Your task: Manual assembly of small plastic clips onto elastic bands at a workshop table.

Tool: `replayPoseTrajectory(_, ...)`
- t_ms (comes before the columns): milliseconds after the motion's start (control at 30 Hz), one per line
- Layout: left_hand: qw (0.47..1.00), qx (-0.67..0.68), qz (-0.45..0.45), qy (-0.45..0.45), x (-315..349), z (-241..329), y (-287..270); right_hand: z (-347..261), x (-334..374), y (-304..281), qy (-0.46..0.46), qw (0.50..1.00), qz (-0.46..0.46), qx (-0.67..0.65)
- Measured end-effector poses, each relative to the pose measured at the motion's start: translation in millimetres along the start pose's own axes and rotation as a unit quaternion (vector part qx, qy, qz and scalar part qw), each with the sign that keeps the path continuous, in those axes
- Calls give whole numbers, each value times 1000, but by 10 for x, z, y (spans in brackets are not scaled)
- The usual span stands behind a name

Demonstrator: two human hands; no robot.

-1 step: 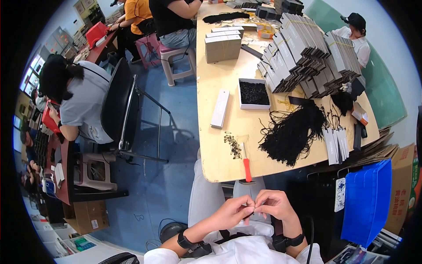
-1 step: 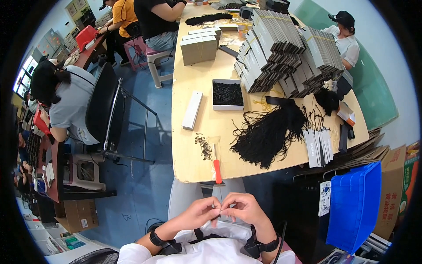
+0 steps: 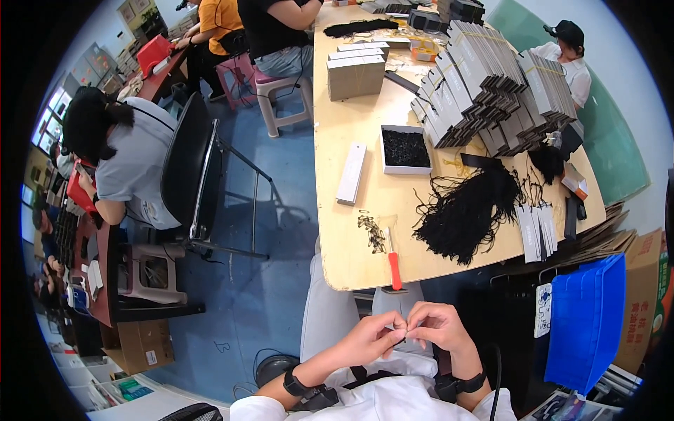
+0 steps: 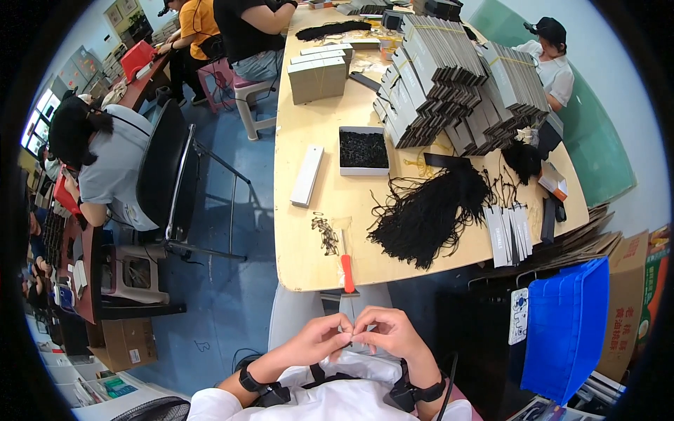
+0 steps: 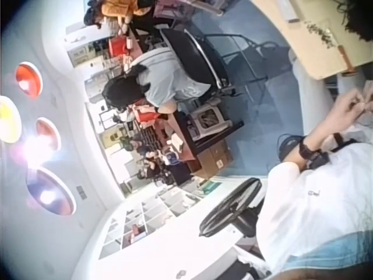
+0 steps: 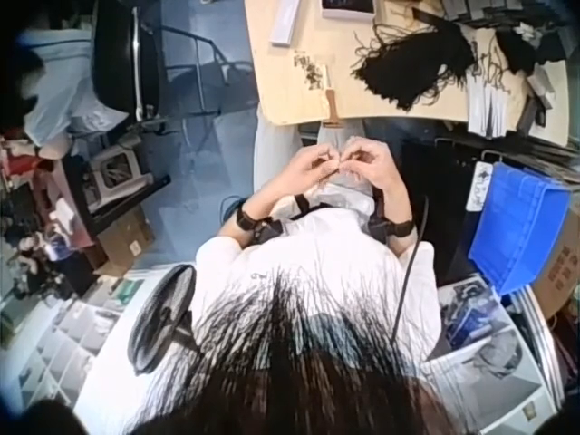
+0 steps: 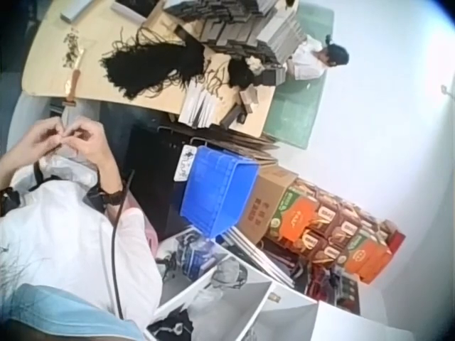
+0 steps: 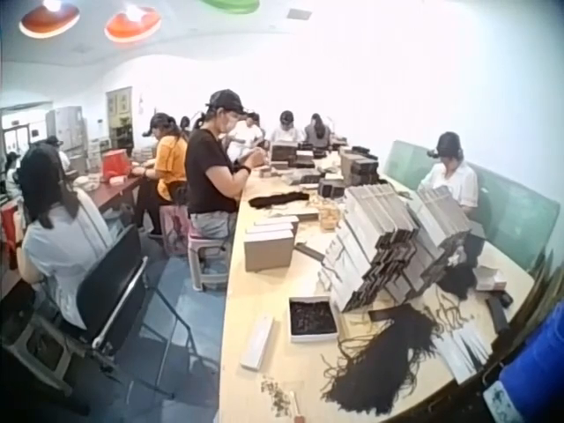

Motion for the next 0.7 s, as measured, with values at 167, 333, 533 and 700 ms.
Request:
replayPoseTrajectory(167,995,93,-10,-29,16,-55,-7,50,21,34,-8,1000,-1,-22)
replayPoseTrajectory(333,990,140,5,-32,-1,-23,-9,81,36,31,-40,999,-7,-25)
replayPoseTrajectory(533,991,104,56,-60,-19,73,-66,129,16,38,-65,997,26,-12)
replayPoseTrajectory(700,991,91,70,-66,-21,-1,-115,129,2,16,-67,996,56,-21)
Point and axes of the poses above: each hand's wrist, its own x-axis away from the middle knuckle, its own y-axis out of the palm, z = x × y, the point moved 2 cm from there along -x, towards the middle knuckle, and after that the axes turned 1 degree about x, right-handed, at the moved point
